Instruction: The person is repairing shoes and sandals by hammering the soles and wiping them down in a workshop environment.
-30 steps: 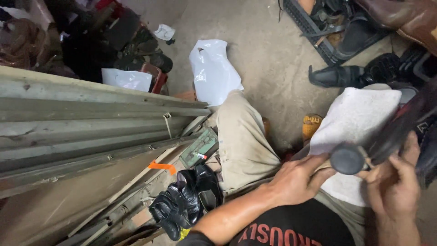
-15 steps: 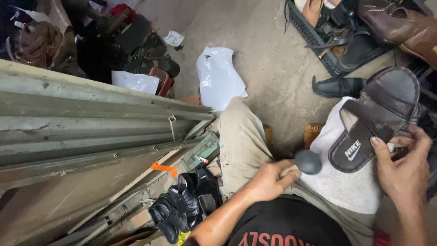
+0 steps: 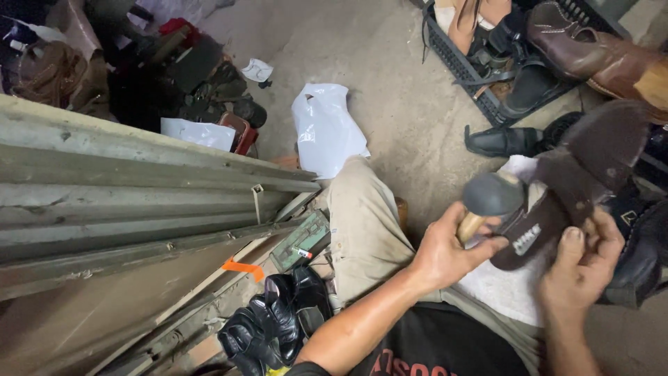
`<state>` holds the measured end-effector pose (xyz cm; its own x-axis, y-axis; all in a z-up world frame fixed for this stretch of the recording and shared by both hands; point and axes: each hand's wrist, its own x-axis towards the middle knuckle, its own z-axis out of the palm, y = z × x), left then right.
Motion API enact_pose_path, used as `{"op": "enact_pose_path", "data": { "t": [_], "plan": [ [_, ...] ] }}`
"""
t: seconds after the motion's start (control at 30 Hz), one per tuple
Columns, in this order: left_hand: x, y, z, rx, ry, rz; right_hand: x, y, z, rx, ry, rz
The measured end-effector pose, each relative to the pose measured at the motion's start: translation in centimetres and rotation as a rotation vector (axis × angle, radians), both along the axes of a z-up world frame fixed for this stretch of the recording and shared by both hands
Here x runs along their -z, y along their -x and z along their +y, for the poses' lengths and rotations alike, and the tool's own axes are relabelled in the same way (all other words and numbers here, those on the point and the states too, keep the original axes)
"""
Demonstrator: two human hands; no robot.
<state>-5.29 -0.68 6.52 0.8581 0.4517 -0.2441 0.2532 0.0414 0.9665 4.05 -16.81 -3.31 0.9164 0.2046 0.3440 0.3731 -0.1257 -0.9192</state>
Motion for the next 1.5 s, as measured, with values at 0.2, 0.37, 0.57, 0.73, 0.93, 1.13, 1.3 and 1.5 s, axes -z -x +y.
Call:
{"op": "enact_pose_path", "data": {
  "t": [0.2, 0.37, 0.57, 0.73, 0.93, 1.13, 1.3, 1.5],
  "plan": [
    [0.9, 1.7, -0.7, 0.310, -0.632, -0.189, -3.2, -2.1, 0.5, -0.235, -0.721, 0.682],
    [1.6, 3.1, -1.8, 0.339, -0.665, -0.248, -7.3, -2.1, 3.0, -0.160, -0.813, 0.972],
    [-0.4, 5.1, 0.3, 0.555, -0.505, 0.062, -8.7, -1.5, 5.2, -0.164, -0.966, 0.969],
    [1.5, 1.7, -0.3, 0.343, -0.540, -0.035, -6.6, -0.5, 5.9, -0.081, -0.890, 1.017],
    [2.0, 3.4, -1.1, 0.382, -0.557, -0.149, -9.2, -1.3, 6.7, 0.079, -0.898, 1.027],
    [0.9, -0.5, 0.1, 0.198, -0.445, -0.126, -4.9, -0.8, 5.8, -0.177, -1.011, 1.077],
    [-1.7, 1.4, 0.4, 0.259, -0.310, -0.048, -2.3, -1.8, 5.7, -0.001, -0.869, 1.009],
    [0.7, -1.7, 1.0, 0.147, -0.332, -0.064, -2.4, -0.7, 5.8, -0.129, -0.908, 0.989]
  ]
}}
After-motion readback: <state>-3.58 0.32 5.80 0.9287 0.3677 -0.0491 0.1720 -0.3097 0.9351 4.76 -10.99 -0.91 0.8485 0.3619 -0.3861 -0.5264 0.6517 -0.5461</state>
